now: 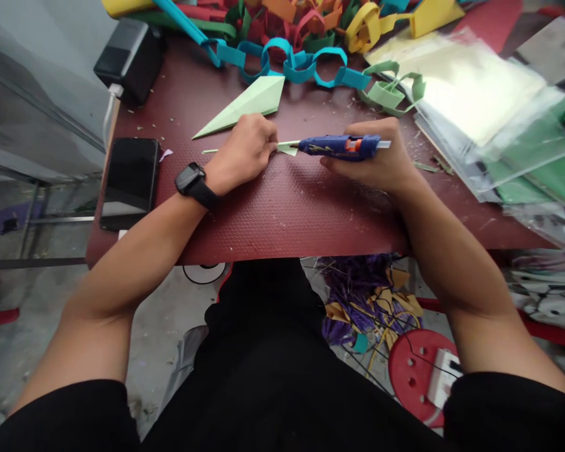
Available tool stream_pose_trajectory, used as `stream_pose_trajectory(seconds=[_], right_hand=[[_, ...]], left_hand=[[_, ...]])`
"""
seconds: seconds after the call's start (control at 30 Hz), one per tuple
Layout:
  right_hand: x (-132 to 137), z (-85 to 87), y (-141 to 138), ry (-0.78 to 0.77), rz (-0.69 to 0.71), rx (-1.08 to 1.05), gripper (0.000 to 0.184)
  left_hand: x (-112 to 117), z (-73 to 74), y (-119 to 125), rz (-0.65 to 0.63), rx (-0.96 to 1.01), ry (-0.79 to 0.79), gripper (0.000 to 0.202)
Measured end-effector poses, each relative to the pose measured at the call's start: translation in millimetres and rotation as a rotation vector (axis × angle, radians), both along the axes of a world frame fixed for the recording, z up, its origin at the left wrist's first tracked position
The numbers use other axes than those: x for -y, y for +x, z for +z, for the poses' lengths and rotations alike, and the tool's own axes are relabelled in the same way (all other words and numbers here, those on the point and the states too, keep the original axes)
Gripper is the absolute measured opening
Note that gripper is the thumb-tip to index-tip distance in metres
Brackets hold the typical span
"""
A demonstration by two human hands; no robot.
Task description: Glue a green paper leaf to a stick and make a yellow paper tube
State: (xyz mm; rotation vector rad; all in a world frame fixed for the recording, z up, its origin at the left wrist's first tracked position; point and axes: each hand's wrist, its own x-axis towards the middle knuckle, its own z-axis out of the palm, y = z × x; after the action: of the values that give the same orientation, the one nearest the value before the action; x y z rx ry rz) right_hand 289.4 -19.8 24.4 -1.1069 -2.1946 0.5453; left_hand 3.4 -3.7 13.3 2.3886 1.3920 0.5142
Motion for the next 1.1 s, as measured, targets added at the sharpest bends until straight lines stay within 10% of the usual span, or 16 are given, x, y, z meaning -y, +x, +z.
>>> stream_pose_trajectory(seconds=[1.1], right_hand=[[-2.9, 2.1, 10.3, -0.106, 0.021, -0.101, 0.040]], left_hand=[[-1.0, -1.6, -1.4, -0.031, 0.014, 0.039, 0.042]])
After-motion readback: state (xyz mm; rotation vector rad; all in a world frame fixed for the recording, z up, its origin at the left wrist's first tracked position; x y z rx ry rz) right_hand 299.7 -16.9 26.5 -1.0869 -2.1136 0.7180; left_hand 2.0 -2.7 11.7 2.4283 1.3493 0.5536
